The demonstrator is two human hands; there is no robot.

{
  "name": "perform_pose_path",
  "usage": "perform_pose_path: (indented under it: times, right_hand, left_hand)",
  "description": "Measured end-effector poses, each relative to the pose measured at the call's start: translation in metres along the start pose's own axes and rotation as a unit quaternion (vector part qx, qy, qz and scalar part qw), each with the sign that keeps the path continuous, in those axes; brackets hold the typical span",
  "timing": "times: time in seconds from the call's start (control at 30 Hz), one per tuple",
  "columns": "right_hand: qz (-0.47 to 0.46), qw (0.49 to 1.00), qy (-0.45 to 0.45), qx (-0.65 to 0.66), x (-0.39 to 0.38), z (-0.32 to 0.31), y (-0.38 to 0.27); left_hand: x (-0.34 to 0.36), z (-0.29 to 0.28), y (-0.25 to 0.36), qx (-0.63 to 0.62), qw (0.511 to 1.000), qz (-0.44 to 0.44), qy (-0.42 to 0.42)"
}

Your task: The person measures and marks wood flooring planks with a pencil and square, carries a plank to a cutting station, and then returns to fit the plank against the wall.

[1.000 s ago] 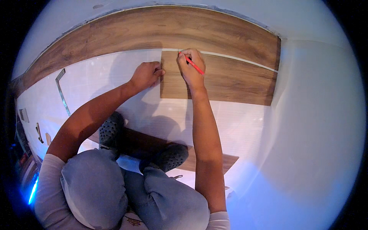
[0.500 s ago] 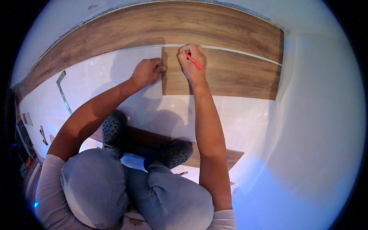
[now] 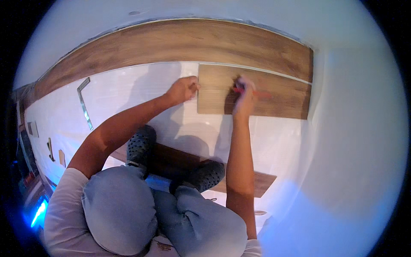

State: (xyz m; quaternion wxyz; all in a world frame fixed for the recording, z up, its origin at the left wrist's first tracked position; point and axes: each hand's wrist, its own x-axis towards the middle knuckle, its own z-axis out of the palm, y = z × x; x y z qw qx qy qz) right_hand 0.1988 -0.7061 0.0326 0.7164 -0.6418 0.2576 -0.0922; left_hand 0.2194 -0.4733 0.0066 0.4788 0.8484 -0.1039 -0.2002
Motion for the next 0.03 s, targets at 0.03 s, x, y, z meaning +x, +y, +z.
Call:
perform_pose_path:
  times: [0.03]
  right_hand:
    - [0.0, 1.0, -0.014, 0.004, -0.0019, 0.0145, 0.0001]
  left_hand:
    - [-0.0049, 0.0069, -0.0208, 0.024, 0.997, 0.058, 0.044]
